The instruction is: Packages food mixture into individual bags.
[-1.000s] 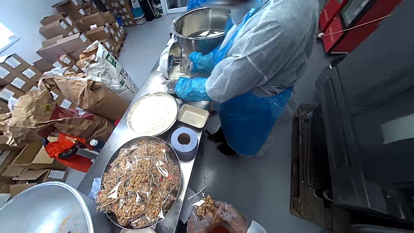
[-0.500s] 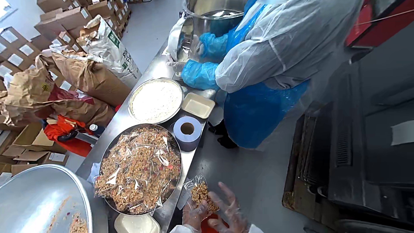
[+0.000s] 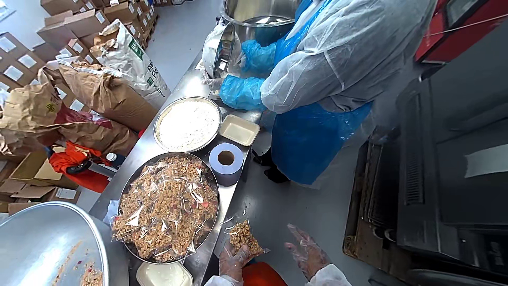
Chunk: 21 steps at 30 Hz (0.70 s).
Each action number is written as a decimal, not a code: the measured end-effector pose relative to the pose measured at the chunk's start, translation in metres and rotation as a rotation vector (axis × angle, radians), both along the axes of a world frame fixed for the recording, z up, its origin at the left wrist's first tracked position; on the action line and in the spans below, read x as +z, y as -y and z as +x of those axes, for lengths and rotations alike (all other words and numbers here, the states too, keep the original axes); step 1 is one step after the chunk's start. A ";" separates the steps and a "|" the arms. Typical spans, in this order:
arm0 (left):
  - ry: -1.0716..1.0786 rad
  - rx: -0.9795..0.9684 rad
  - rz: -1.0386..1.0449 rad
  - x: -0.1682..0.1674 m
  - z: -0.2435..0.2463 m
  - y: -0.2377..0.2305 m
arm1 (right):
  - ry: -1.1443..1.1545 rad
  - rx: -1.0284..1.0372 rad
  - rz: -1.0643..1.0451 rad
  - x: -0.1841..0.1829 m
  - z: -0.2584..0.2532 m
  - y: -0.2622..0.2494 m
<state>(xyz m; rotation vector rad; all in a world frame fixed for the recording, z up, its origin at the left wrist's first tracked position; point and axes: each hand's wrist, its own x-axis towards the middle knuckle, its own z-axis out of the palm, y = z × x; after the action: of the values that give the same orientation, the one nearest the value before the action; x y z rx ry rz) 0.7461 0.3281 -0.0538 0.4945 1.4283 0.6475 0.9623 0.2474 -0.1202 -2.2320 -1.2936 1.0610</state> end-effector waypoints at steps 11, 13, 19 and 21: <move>-0.046 0.051 -0.013 -0.003 -0.004 0.002 | -0.293 -0.098 -0.313 -0.007 -0.025 -0.012; -0.054 0.015 -0.003 -0.005 -0.005 0.004 | 0.007 0.150 -0.536 -0.021 -0.011 -0.013; 0.025 -0.087 0.086 0.001 -0.001 0.009 | -0.356 0.013 -0.270 0.042 -0.015 -0.029; 0.063 -0.138 0.079 0.002 0.001 0.010 | -0.761 -0.103 -0.048 0.041 -0.032 -0.033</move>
<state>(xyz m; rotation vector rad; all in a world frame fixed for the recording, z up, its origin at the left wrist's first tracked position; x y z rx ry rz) 0.7473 0.3181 -0.0523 0.6240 1.3012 0.6049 0.9301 0.2804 -0.0795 -1.6147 -0.8096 1.6756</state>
